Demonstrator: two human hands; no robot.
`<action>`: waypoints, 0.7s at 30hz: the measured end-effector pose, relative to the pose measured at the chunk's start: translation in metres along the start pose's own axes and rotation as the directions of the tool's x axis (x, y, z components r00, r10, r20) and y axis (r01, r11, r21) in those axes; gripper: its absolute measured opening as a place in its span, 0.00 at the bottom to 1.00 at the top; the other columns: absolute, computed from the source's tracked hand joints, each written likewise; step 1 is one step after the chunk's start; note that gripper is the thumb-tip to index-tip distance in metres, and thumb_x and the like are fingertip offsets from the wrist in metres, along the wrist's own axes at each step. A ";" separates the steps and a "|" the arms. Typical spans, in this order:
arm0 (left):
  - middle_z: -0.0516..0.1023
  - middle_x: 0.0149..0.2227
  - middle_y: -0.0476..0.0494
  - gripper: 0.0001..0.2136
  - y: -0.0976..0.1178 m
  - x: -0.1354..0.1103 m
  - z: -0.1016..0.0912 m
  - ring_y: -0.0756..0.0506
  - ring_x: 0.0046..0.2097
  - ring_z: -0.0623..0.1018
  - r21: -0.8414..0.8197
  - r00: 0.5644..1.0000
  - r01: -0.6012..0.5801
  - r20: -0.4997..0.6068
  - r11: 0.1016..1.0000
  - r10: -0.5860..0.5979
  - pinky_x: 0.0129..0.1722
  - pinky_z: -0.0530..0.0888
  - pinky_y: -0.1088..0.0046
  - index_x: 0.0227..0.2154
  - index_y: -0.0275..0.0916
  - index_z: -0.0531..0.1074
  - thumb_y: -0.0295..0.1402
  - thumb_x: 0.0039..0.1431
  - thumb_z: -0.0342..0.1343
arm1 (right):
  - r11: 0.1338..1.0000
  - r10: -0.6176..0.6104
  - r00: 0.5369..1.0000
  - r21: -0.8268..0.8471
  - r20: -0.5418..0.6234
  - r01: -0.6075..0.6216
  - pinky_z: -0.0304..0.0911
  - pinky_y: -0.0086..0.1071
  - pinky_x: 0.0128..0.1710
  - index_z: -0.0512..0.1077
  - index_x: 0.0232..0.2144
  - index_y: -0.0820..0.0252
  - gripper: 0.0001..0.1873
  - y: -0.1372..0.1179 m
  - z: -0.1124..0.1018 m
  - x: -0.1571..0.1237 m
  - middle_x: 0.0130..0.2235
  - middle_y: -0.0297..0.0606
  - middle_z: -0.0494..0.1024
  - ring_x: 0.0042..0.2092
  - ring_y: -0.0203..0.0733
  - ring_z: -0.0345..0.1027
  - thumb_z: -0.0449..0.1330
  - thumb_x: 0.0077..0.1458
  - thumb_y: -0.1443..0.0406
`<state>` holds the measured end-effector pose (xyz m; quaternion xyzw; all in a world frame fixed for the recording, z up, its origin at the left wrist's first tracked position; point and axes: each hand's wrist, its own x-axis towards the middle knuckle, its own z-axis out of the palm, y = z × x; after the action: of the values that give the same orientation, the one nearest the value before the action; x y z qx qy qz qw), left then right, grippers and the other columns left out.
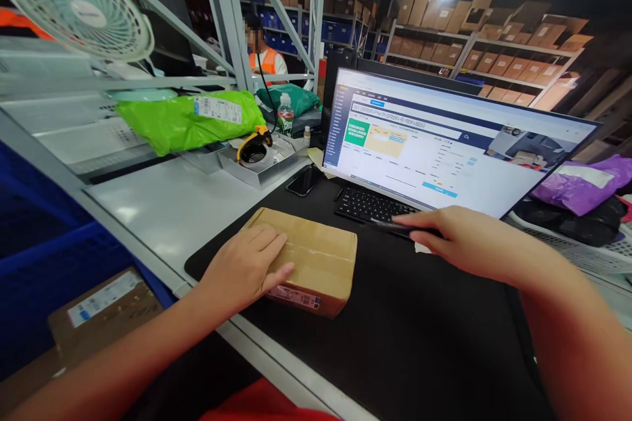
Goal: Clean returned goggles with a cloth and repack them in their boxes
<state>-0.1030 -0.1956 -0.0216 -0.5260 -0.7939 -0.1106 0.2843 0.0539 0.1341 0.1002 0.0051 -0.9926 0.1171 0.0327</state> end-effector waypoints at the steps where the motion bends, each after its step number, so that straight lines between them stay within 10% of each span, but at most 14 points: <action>1: 0.74 0.33 0.39 0.13 0.000 -0.001 0.000 0.39 0.36 0.75 0.003 1.000 -0.004 -0.005 1.000 0.004 0.36 0.74 0.60 0.33 0.35 0.73 0.40 0.65 0.52 | 0.999 0.030 1.000 0.036 0.000 -0.030 0.73 0.39 0.39 0.79 0.52 0.43 0.19 -0.001 0.005 0.004 0.44 0.33 0.85 0.40 0.52 0.79 0.62 0.58 0.57; 5: 0.76 0.36 0.38 0.12 -0.003 0.001 -0.002 0.38 0.39 0.75 -0.052 1.000 -0.010 0.023 0.999 0.011 0.39 0.74 0.58 0.33 0.36 0.72 0.40 0.64 0.52 | 0.941 0.128 0.965 0.337 -0.228 -0.045 0.71 0.43 0.46 0.66 0.63 0.52 0.32 -0.024 0.060 0.042 0.53 0.41 0.78 0.45 0.50 0.74 0.62 0.58 0.53; 10: 0.76 0.37 0.41 0.17 -0.005 0.016 -0.008 0.36 0.41 0.75 -0.177 0.975 0.136 0.200 0.975 -0.099 0.45 0.72 0.52 0.32 0.39 0.71 0.50 0.58 0.57 | 0.714 0.029 1.000 0.700 -0.001 -0.020 0.68 0.43 0.50 0.60 0.64 0.57 0.49 -0.043 0.131 0.099 0.48 0.42 0.73 0.48 0.48 0.70 0.73 0.44 0.52; 15: 0.76 0.35 0.43 0.16 -0.004 0.026 -0.010 0.38 0.41 0.76 -0.221 0.949 0.187 0.293 0.957 -0.117 0.44 0.72 0.55 0.29 0.40 0.72 0.49 0.58 0.57 | 0.483 -0.052 0.991 0.872 0.123 -0.083 0.64 0.40 0.51 0.60 0.63 0.58 0.46 -0.045 0.144 0.109 0.47 0.40 0.71 0.47 0.45 0.67 0.72 0.45 0.53; 21: 0.72 0.28 0.47 0.17 0.000 0.013 -0.011 0.43 0.32 0.73 -0.185 0.981 0.162 0.139 0.969 -0.137 0.33 0.70 0.64 0.24 0.41 0.65 0.48 0.56 0.58 | 0.395 -0.025 0.998 0.918 0.053 -0.039 0.60 0.33 0.39 0.66 0.55 0.57 0.36 -0.048 0.145 0.096 0.36 0.30 0.67 0.37 0.38 0.62 0.73 0.45 0.56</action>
<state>-0.1035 -0.1903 -0.0053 -0.4957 -0.8329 -0.1760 0.1719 -0.0506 0.0538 -0.0232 0.0214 -0.7651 0.6435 -0.0048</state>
